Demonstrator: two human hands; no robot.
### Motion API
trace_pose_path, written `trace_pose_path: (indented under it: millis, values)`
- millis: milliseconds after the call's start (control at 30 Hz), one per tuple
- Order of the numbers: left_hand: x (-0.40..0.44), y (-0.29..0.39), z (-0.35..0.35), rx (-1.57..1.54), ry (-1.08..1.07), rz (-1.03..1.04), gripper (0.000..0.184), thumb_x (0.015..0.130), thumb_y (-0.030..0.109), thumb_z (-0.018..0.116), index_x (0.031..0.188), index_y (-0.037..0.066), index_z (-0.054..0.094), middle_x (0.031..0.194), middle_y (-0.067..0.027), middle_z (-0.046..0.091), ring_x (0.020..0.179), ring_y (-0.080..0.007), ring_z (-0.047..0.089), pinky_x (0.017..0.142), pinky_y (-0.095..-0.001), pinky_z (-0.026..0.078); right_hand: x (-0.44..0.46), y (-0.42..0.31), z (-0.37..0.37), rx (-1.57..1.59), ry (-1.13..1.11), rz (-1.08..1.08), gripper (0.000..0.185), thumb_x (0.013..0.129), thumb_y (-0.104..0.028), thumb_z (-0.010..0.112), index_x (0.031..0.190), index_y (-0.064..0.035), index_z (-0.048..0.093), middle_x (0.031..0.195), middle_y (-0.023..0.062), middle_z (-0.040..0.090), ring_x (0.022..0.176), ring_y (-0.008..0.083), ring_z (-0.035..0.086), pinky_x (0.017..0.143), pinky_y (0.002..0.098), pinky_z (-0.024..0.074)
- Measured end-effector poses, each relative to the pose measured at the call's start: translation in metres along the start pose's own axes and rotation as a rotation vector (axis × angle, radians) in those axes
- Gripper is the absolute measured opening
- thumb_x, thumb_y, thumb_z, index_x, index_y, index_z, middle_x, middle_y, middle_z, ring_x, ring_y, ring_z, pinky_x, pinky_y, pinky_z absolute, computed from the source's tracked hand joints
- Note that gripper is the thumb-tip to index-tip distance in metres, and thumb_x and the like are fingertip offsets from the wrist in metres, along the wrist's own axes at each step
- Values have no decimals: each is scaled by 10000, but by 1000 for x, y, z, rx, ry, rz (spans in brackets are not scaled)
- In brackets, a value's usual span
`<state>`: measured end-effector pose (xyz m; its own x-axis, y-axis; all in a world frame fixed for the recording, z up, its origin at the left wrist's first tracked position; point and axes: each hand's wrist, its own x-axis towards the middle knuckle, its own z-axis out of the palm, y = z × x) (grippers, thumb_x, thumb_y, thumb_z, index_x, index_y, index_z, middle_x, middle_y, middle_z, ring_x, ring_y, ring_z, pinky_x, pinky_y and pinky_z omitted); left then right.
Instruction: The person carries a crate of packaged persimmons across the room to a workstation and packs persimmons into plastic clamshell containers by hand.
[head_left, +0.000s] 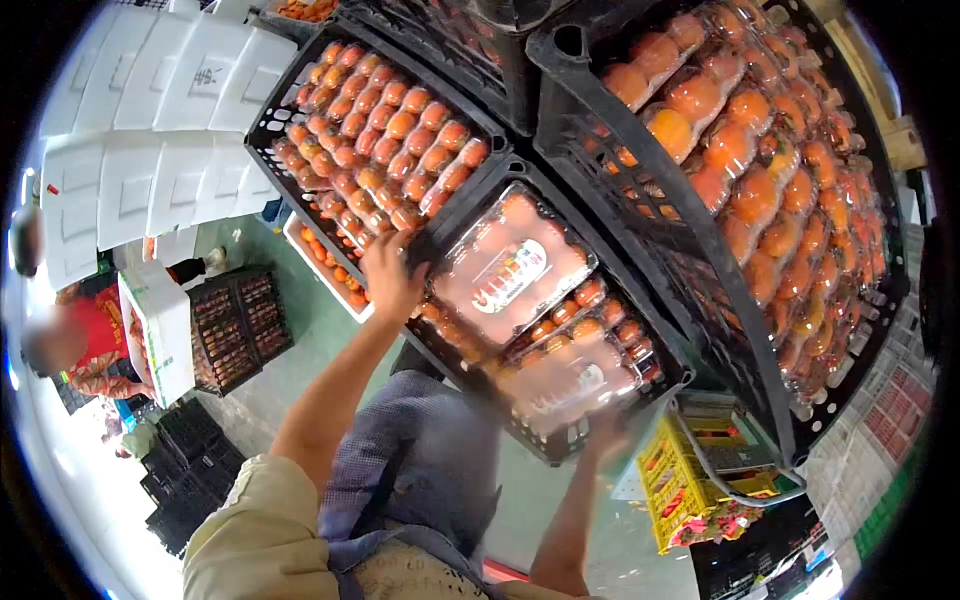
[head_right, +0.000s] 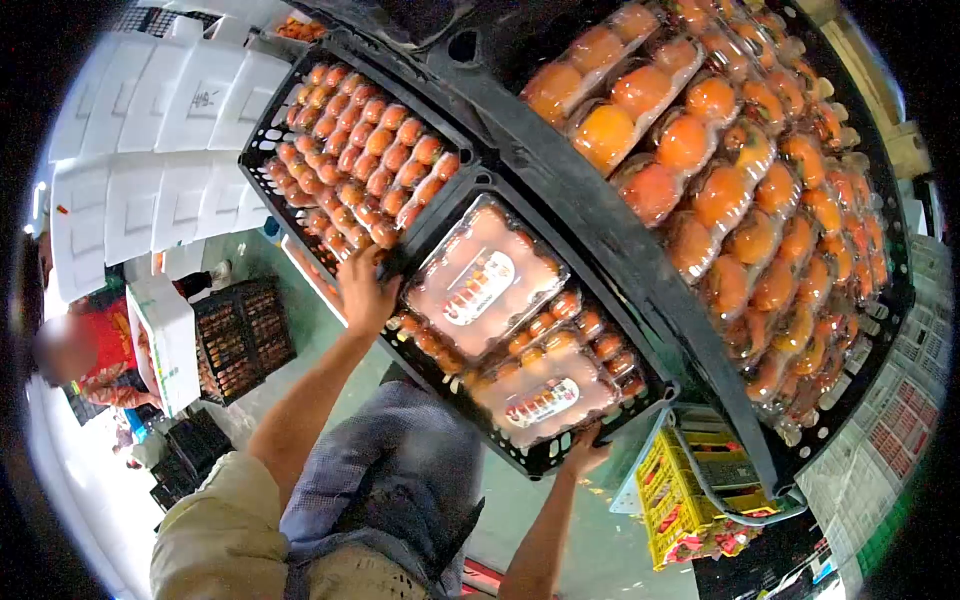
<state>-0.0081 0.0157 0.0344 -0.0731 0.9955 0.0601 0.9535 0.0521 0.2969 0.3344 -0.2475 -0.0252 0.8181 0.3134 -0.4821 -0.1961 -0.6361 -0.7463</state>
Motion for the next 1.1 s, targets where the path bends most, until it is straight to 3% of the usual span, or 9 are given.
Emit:
trace_pose_path:
  millis: [67, 200, 367, 533, 633, 733, 867, 1000, 1100]
  values:
    - [-52, -26, -23, 32, 198, -330, 591, 661, 165, 727, 1154, 25, 433, 1011, -177, 500, 924, -299, 498, 787, -376, 411, -10, -25, 8, 190, 16, -9, 260, 848, -194, 591, 977, 24, 530, 717, 22, 550, 498, 72, 417, 372, 220, 318]
    - [-85, -53, -5, -894, -405, -1210, 475, 767, 240, 673, 1118, 2, 459, 922, -94, 593, 671, -187, 594, 540, -305, 518, -30, -69, 29, -91, 87, -324, 258, 850, -206, 587, 991, 3, 532, 706, 23, 554, 488, 63, 423, 373, 204, 317]
    - [-75, -58, 18, -974, -521, -1098, 297, 762, 162, 656, 1012, 24, 577, 895, -87, 624, 731, -199, 620, 573, -339, 540, -15, -56, 17, 209, 13, 156, 213, 856, -199, 576, 980, -31, 531, 694, 12, 550, 476, 48, 411, 362, 194, 286]
    - [-79, -72, 35, -845, -487, -1203, 414, 666, 100, 726, 1051, 60, 578, 899, -52, 623, 800, -169, 583, 702, -319, 485, 2, -33, 5, 140, -74, 57, 100, 869, -138, 540, 865, -57, 481, 604, 13, 511, 378, 55, 357, 331, 226, 259]
    - [-143, -87, 30, -724, -370, -1039, 495, 650, 165, 711, 1081, -10, 542, 887, -159, 602, 697, -249, 629, 493, -351, 558, -22, -17, -14, -18, -151, 4, 156, 853, -151, 565, 796, -39, 472, 552, 11, 479, 378, 70, 378, 330, 244, 284]
    - [-96, -83, 82, -808, -491, -1033, 515, 653, 209, 721, 1080, -16, 541, 890, -178, 602, 703, -256, 633, 500, -342, 552, 65, 65, -13, -256, -117, -34, 380, 808, -275, 628, 991, 34, 504, 951, 184, 584, 792, 256, 579, 636, 328, 475]
    - [-39, -35, 8, -685, -703, -1026, 543, 646, 293, 734, 1036, -35, 546, 893, -190, 607, 731, -274, 636, 560, -356, 539, 42, -57, -9, -430, -249, -255, 429, 761, -318, 664, 988, 25, 542, 1012, 192, 575, 896, 302, 572, 752, 368, 460]
    - [-16, -87, -74, -538, 59, -520, 501, 724, 292, 652, 1106, 40, 450, 955, -199, 599, 892, -353, 585, 750, -411, 462, -37, -250, -19, -551, -290, -949, 296, 780, -255, 641, 920, -5, 566, 886, 106, 600, 822, 163, 580, 677, 305, 459]
    - [127, -75, -217, -611, 303, -315, 388, 812, 237, 569, 1104, 11, 451, 1022, -209, 547, 959, -363, 529, 802, -403, 419, -94, -446, 10, -11, -465, -827, 396, 809, -304, 610, 1049, -2, 520, 961, 63, 550, 893, 142, 519, 785, 307, 423]
